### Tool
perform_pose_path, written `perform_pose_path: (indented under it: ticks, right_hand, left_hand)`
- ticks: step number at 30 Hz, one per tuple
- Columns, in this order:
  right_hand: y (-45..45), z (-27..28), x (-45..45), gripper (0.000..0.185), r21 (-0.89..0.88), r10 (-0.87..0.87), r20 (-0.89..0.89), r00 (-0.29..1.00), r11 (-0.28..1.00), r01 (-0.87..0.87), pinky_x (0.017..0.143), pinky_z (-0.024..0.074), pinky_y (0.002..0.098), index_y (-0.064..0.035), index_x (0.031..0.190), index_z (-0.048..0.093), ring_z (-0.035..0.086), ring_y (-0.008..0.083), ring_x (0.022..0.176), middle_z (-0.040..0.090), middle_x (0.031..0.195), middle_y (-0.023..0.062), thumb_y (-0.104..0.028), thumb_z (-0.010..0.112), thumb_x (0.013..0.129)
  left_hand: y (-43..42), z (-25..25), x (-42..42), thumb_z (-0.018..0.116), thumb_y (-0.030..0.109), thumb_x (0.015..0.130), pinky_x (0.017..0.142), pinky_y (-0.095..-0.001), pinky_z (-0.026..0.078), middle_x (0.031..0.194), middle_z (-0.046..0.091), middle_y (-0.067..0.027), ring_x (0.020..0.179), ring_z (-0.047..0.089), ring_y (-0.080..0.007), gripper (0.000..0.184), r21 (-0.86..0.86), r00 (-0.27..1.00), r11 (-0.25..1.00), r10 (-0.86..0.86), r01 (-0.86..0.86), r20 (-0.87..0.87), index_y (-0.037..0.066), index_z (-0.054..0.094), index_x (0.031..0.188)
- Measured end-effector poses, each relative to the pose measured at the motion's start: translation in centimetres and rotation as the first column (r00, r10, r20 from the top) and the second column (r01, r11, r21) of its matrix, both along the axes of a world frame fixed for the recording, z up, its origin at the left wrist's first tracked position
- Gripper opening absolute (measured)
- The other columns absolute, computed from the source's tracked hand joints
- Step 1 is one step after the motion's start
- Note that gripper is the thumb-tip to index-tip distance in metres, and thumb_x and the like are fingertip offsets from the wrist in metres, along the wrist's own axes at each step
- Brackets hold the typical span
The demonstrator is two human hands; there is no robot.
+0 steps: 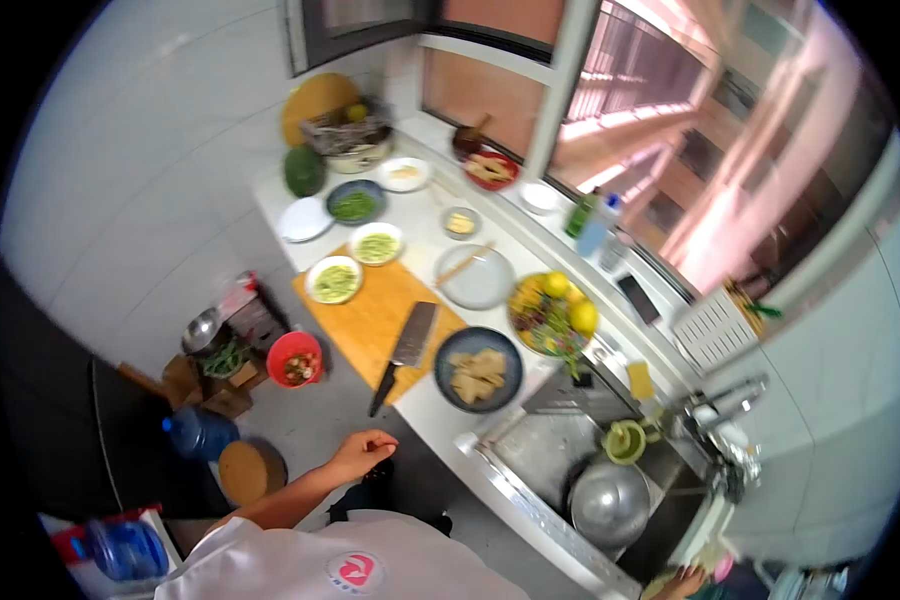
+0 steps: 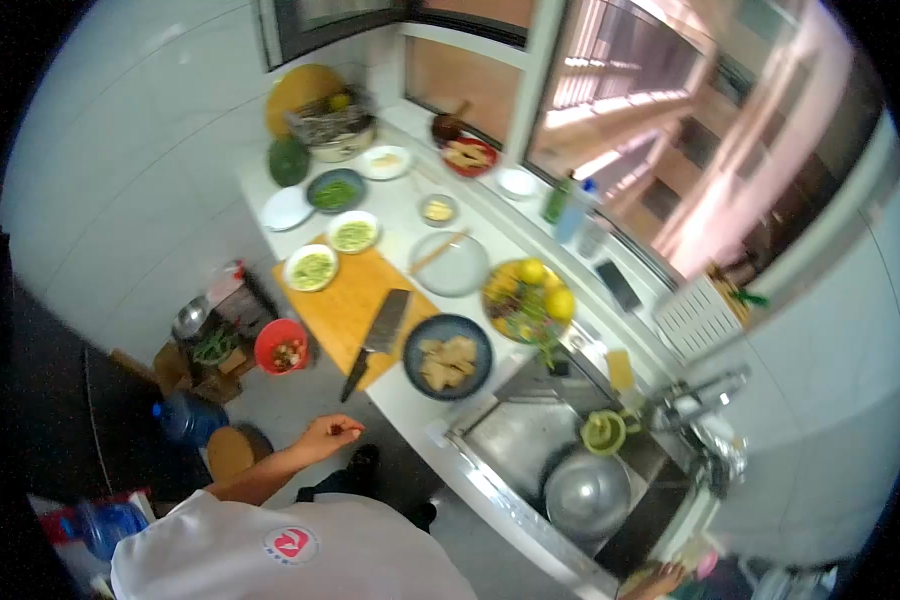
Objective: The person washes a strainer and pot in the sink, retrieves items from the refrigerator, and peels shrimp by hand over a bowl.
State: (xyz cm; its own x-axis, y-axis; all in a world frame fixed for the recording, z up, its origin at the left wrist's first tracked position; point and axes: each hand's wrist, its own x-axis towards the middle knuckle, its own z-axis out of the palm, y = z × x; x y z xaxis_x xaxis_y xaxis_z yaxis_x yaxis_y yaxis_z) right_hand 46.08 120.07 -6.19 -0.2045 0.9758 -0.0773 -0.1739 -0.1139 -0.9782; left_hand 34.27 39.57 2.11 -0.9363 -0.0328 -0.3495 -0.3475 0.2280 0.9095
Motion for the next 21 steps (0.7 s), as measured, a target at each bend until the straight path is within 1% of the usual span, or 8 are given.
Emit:
perform_pose_path:
  ticks: [4, 6, 7, 8, 11, 13, 15, 21]
  right_hand:
    - [-13.9, 4.5, -2.3, 0.036, -0.253, 0.497, -0.373, 0.783, 0.758, -0.601, 0.072, 0.0505, 0.0312, 0.0043, 0.110, 0.055, 0.060, 0.0233, 0.083, 0.061, 0.099, 0.0150, -0.021, 0.054, 0.084]
    - [-22.7, 3.1, -6.3, 0.026, 0.652, 0.178, 0.471, 0.864, 0.589, -0.477, 0.057, 0.0451, 0.0320, 0.0029, 0.091, 0.059, 0.051, 0.0231, 0.059, 0.059, 0.073, 0.0109, -0.021, 0.050, 0.085]
    - [-26.1, 3.1, -7.2, 0.024, 0.656, 0.252, 0.452, 0.855, 0.555, -0.511, 0.056, 0.0440, 0.0316, 0.0016, 0.095, 0.058, 0.050, 0.0202, 0.060, 0.058, 0.076, 0.0110, -0.020, 0.052, 0.087]
    - [-33.1, 6.5, -9.4, 0.022, 0.031, 0.295, 0.153, 0.943, 0.953, -0.303, 0.055, 0.0435, 0.0352, 0.0020, 0.097, 0.058, 0.052, 0.0214, 0.062, 0.059, 0.076, 0.0122, -0.017, 0.052, 0.089]
    - [-40.8, 5.3, -11.7, 0.034, -0.233, 0.368, -0.093, 0.925, 0.895, -0.380, 0.070, 0.0492, 0.0420, 0.0038, 0.120, 0.051, 0.058, 0.0320, 0.077, 0.060, 0.095, 0.0238, -0.009, 0.055, 0.088]
    - [-50.8, 9.2, -14.0, 0.048, -0.011, 0.472, 0.245, 0.847, 0.875, -0.484, 0.087, 0.0448, 0.0478, 0.0063, 0.130, 0.038, 0.051, 0.0406, 0.100, 0.045, 0.122, 0.0300, -0.014, 0.055, 0.090]
    - [-52.1, 5.9, -14.9, 0.040, -0.221, 0.613, -0.091, 0.785, 0.756, -0.616, 0.075, 0.0513, 0.0395, 0.0036, 0.123, 0.048, 0.055, 0.0320, 0.097, 0.051, 0.119, 0.0226, -0.016, 0.058, 0.090]
    - [-68.3, 11.1, -19.1, 0.029, 0.174, 0.664, 0.405, 0.629, 0.619, -0.766, 0.066, 0.0524, 0.0312, 0.0002, 0.114, 0.051, 0.061, 0.0207, 0.080, 0.060, 0.097, 0.0111, -0.018, 0.057, 0.091]
  left_hand:
    - [-5.8, -1.9, -0.1, 0.061, 0.019, 0.088, 0.068, -0.0236, 0.045, 0.084, 0.063, -0.0012, 0.075, 0.055, -0.0084, 0.021, 0.019, 0.995, 0.995, 0.097, -0.097, -0.016, 0.003, 0.063, 0.101]
    - [-9.2, -3.3, -1.3, 0.062, 0.019, 0.087, 0.068, -0.0246, 0.046, 0.083, 0.064, -0.0027, 0.075, 0.057, -0.0093, 0.022, 0.029, 0.990, 0.990, 0.137, -0.136, -0.032, 0.002, 0.063, 0.101]
    - [-11.1, -4.4, -2.2, 0.061, 0.019, 0.087, 0.068, -0.0244, 0.046, 0.083, 0.063, -0.0027, 0.075, 0.057, -0.0095, 0.023, 0.066, 0.986, 0.984, 0.167, -0.165, -0.014, 0.001, 0.063, 0.101]
    - [-13.1, -4.9, -3.1, 0.061, 0.020, 0.088, 0.067, -0.0243, 0.047, 0.083, 0.063, -0.0027, 0.075, 0.057, -0.0097, 0.024, 0.102, 0.981, 0.976, 0.192, -0.192, 0.007, 0.001, 0.062, 0.102]
    - [-18.8, -2.5, -7.5, 0.061, 0.020, 0.088, 0.066, -0.0235, 0.047, 0.082, 0.062, -0.0026, 0.073, 0.057, -0.0102, 0.025, 0.132, 0.965, 0.957, 0.250, -0.259, 0.081, 0.001, 0.061, 0.104]
    - [-23.7, -3.5, -10.6, 0.061, 0.021, 0.088, 0.064, -0.0233, 0.047, 0.083, 0.062, -0.0024, 0.072, 0.058, -0.0104, 0.025, 0.155, 0.956, 0.944, 0.284, -0.292, 0.069, 0.002, 0.061, 0.104]
    - [-28.3, -3.9, -13.7, 0.063, 0.025, 0.088, 0.064, -0.0245, 0.049, 0.086, 0.061, -0.0038, 0.076, 0.059, -0.0115, 0.030, 0.096, 0.953, 0.948, 0.297, -0.302, 0.066, 0.003, 0.060, 0.107]
    - [-38.1, -4.7, -20.3, 0.064, 0.022, 0.087, 0.058, -0.0236, 0.047, 0.083, 0.060, -0.0021, 0.067, 0.057, -0.0105, 0.025, 0.110, 0.914, 0.909, 0.394, -0.403, 0.092, 0.004, 0.058, 0.105]
